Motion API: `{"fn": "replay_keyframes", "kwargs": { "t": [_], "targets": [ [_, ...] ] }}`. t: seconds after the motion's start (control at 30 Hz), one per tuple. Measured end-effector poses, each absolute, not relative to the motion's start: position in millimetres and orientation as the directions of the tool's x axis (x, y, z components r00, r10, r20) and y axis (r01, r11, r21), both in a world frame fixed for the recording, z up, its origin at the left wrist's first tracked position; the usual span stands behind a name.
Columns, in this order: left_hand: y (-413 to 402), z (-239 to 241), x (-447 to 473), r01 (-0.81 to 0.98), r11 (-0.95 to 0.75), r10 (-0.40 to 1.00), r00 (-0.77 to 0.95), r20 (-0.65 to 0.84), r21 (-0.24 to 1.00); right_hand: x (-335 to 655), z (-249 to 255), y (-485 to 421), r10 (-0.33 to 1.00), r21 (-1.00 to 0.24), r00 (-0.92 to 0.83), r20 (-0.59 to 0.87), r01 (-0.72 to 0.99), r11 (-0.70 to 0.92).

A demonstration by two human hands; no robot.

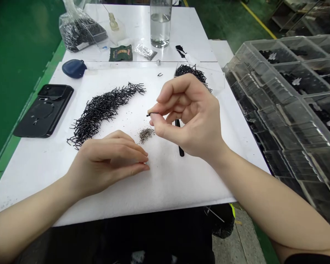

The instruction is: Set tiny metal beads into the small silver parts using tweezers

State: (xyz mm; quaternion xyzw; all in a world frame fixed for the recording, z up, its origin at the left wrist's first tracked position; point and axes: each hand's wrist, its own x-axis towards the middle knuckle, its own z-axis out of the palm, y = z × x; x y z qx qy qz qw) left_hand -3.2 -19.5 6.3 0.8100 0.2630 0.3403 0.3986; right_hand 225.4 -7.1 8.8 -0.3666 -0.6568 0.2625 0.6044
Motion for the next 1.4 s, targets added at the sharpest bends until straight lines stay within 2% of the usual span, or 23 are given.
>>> {"fn": "replay_keyframes", "kwargs": {
  "t": [0.2, 0.37, 0.5, 0.6, 0.83, 1.1, 1.4],
  "targets": [
    [-21.8, -1.1, -4.0, 0.270, -0.622, 0.687, 0.639, 0.346, 0.735, 225.7, 8.8, -8.1, 0.791, -0.778, -0.037, 0.611, 0.157, 0.609],
    [-21.5, 5.3, -3.8, 0.258, -0.685, 0.658, 0.620, 0.427, 0.681, 224.2, 8.0, -8.8, 0.812, -0.800, -0.033, 0.582, 0.153, 0.580],
    [-20.6, 5.0, -4.0, 0.257, -0.655, 0.716, 0.511, 0.475, 0.711, 221.9, 7.3, -10.7, 0.820, -0.810, -0.022, 0.572, 0.144, 0.569],
    [-19.8, 3.1, -5.0, 0.184, -0.662, 0.706, 0.478, 0.522, 0.727, 220.3, 7.1, -12.1, 0.820, -0.809, -0.030, 0.572, 0.143, 0.570],
    [-19.2, 0.8, -5.9, 0.053, -0.663, 0.659, 0.516, 0.548, 0.747, 217.4, 7.2, -13.5, 0.813, -0.804, -0.029, 0.582, 0.130, 0.580],
    [-18.7, -1.1, -5.8, 0.053, -0.643, 0.687, 0.480, 0.546, 0.764, 216.8, 7.1, -13.7, 0.810, -0.800, -0.021, 0.586, 0.140, 0.583],
    [-17.9, -0.2, -6.3, 0.016, -0.610, 0.680, 0.523, 0.514, 0.792, 216.0, 8.2, -14.1, 0.811, -0.802, -0.026, 0.584, 0.135, 0.582]
  ]
}}
